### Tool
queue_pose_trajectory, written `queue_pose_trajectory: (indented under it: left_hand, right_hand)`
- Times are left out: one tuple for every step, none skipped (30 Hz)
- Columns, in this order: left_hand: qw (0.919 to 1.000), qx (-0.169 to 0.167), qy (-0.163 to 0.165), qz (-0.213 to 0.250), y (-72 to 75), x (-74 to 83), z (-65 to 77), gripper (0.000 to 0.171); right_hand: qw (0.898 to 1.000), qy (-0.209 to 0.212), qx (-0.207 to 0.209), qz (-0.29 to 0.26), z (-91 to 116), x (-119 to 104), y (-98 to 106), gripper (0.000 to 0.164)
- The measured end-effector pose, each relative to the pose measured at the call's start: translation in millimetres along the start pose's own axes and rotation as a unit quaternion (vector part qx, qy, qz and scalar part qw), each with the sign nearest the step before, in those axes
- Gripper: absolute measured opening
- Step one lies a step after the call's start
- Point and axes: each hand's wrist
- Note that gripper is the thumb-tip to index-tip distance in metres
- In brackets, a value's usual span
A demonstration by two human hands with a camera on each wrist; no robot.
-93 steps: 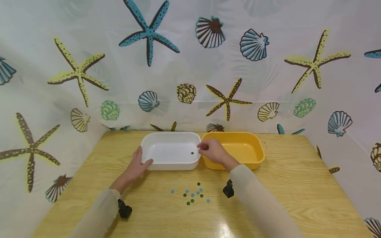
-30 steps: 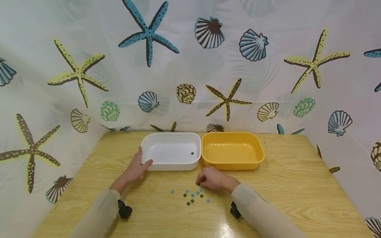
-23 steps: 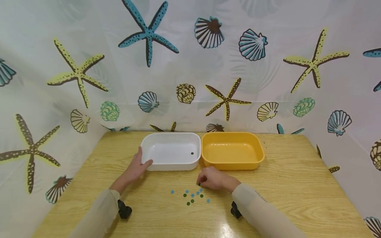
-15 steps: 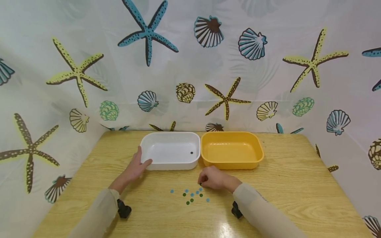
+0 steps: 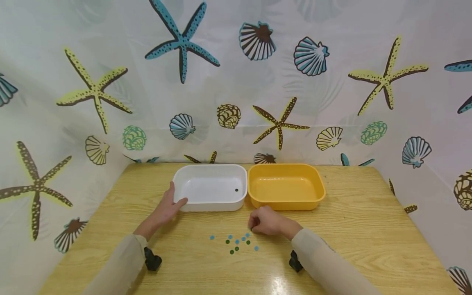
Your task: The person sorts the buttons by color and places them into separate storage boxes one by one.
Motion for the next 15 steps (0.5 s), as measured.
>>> queue_pose_trajectory:
  left_hand:
    - [1.0, 0.002, -0.001, 0.003, 0.1, -0.3, -0.1, 0.093]
    - [1.0, 0.003, -0.003, 0.004, 0.2, -0.6, -0.1, 0.093]
    - [1.0, 0.004, -0.006, 0.004, 0.1, -0.9, -0.2, 0.092]
    - [0.9999, 0.005, -0.009, 0.006, 0.2, -1.1, -0.3, 0.092]
    - [0.9999, 0.004, -0.009, 0.006, 0.2, -1.4, -0.3, 0.092]
    - [0.9999, 0.004, -0.01, 0.007, 0.3, -1.5, -0.3, 0.092]
    - [0.9999, 0.005, -0.01, 0.008, 0.4, -1.9, -0.5, 0.092]
    - [0.9999, 0.004, -0.01, 0.009, 0.4, -2.1, -0.6, 0.092]
    - [0.9999, 0.003, -0.01, 0.009, 0.4, -2.2, -0.5, 0.092]
    - [0.9999, 0.003, -0.009, 0.009, 0.4, -2.2, -0.3, 0.092]
    - [0.9999, 0.002, -0.009, 0.009, 0.5, -2.0, -0.1, 0.093]
    - [0.9999, 0.002, -0.011, 0.01, 0.6, -1.8, 0.1, 0.093]
    - [0.9999, 0.002, -0.011, 0.01, 0.6, -1.3, 0.5, 0.093]
    - [0.9999, 0.002, -0.01, 0.01, 0.6, -1.0, 0.8, 0.093]
    - [0.9999, 0.002, -0.011, 0.008, 0.7, -0.6, 0.9, 0.093]
  right_hand:
    - [1.0, 0.0, 0.002, -0.003, 0, 1, -1, 0.011]
    - [1.0, -0.001, 0.005, -0.004, 1, 2, -1, 0.011]
    - [1.0, -0.004, 0.008, -0.009, 1, 3, -1, 0.011]
    - [1.0, -0.007, 0.011, -0.013, 1, 4, -1, 0.011]
    - [1.0, -0.01, 0.014, -0.02, 2, 4, -1, 0.011]
    - [0.999, -0.012, 0.017, -0.027, 3, 5, -1, 0.01]
    - [0.999, -0.013, 0.021, -0.03, 3, 5, -1, 0.01]
    - [0.999, -0.014, 0.024, -0.035, 4, 5, 0, 0.009]
    - [0.999, -0.016, 0.025, -0.04, 5, 4, 1, 0.009]
    - [0.999, -0.017, 0.026, -0.044, 5, 4, 2, 0.007]
    - [0.998, -0.018, 0.026, -0.048, 6, 3, 3, 0.006]
    - [0.998, -0.019, 0.026, -0.051, 6, 2, 5, 0.006]
    - [0.998, -0.021, 0.026, -0.056, 7, 0, 6, 0.005]
    - [0.997, -0.023, 0.024, -0.064, 7, -1, 8, 0.003]
    - [0.997, -0.025, 0.023, -0.074, 8, -2, 9, 0.003]
Point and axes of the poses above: each hand's wrist, its own z-axis away from the middle knuckle, its own y-axis out of the back of the hand, x = y × z, and after that the axes turned 12 degrees about z, right-handed
